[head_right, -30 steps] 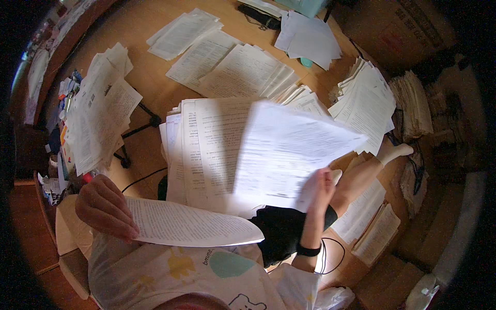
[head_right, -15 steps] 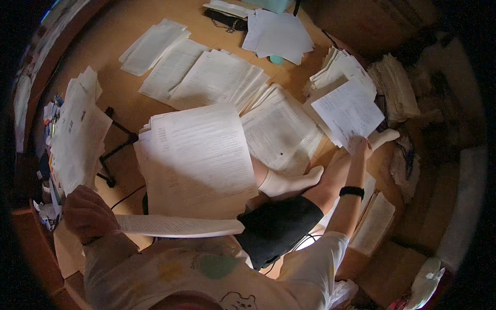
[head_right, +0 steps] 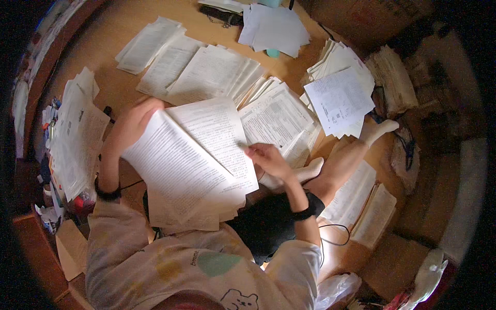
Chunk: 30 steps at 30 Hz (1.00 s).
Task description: Organizing and sorting a large volume of papers and study materials on the floor.
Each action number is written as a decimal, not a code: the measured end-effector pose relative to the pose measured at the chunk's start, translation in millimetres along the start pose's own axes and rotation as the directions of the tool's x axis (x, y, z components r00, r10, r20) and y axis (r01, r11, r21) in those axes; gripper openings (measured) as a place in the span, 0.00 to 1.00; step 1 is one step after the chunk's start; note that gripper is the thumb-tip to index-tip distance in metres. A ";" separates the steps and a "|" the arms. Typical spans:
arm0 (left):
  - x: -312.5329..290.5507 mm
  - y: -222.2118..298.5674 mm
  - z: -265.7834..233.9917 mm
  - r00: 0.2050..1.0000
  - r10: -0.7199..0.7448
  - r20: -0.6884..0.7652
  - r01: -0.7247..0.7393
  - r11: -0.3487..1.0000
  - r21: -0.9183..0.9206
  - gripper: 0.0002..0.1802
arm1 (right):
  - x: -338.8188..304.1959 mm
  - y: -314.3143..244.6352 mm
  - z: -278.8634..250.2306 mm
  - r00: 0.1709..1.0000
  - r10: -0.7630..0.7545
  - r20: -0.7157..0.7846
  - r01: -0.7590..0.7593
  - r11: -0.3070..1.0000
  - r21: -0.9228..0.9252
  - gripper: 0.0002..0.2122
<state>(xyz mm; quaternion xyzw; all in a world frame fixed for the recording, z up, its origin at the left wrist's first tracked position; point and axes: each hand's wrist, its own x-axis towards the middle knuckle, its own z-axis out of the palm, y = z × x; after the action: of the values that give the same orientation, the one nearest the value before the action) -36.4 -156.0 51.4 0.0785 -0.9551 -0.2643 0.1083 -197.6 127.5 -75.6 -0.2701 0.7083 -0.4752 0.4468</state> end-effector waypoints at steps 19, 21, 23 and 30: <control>16.5 -13.2 60.5 0.984 -0.007 0.179 0.136 0.677 -0.723 0.13 | -68.4 -172.7 25.0 0.763 -0.643 -0.067 0.478 0.630 -0.613 0.03; -8.3 -0.8 54.3 0.833 -0.009 0.554 0.545 0.191 -0.816 0.28 | -59.1 -167.3 57.2 0.741 -0.661 0.121 0.555 0.501 -0.664 0.05; -44.2 15.7 59.7 0.807 -0.108 0.581 0.579 -0.055 -0.814 0.34 | -49.2 -159.0 92.3 0.709 -0.668 0.227 0.638 0.469 -0.611 0.07; -57.0 -12.9 54.0 0.863 -0.036 0.503 0.331 -0.712 -0.619 0.32 | -75.6 -142.5 127.0 0.469 -0.679 0.565 0.792 0.041 -0.609 0.11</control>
<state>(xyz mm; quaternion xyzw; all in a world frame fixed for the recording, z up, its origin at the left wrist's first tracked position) 6.4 -128.8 -10.0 0.1476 -0.1074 -0.9826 -0.0343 -56.2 76.3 64.2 -0.7939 0.5654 -0.2236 -0.0051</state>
